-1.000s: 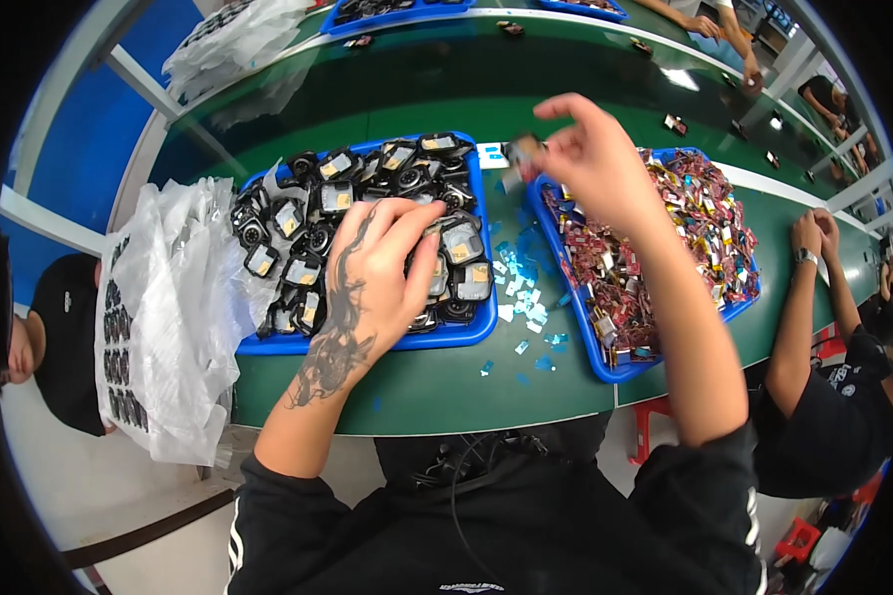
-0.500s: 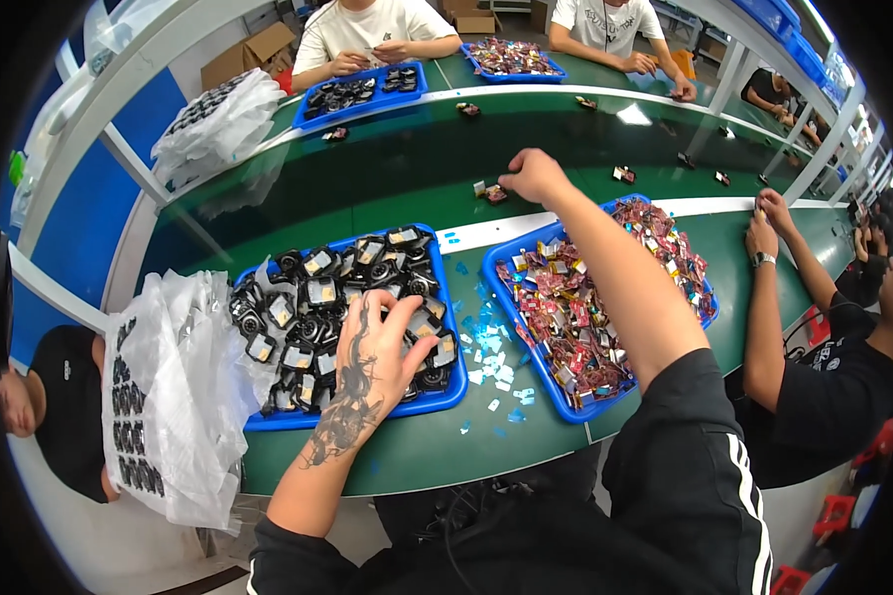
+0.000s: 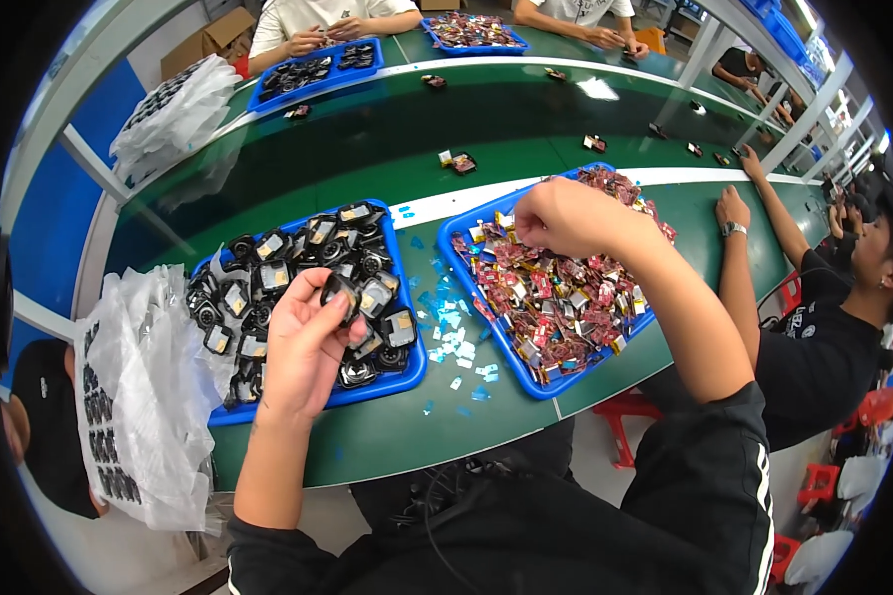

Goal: Manually assembling internal components and stickers for smartwatches on an assembly line.

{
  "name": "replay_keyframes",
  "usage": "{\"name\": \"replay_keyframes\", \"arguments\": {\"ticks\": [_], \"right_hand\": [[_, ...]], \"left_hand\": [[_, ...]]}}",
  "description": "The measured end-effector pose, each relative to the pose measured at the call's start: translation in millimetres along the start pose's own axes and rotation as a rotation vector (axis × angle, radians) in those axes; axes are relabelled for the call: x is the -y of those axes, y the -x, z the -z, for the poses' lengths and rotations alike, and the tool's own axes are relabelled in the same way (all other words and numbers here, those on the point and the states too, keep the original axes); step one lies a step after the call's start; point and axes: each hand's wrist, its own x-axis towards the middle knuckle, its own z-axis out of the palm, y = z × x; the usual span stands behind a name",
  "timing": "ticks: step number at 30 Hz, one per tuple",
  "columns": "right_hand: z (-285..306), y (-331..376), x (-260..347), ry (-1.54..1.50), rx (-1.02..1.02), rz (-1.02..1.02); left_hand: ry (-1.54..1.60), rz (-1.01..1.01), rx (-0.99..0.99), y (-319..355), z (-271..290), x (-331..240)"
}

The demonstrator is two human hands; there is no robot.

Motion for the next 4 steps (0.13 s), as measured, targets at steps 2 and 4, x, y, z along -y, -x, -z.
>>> {"name": "replay_keyframes", "arguments": {"ticks": [2, 4], "right_hand": [[-5, 14, 0, 0.108, -0.023, -0.05], [-10, 22, 1, 0.213, -0.046, -0.097]], "left_hand": [[0.052, 0.006, 0.038, -1, 6, 3], [0.085, 0.083, 0.017, 2, 3, 1]]}}
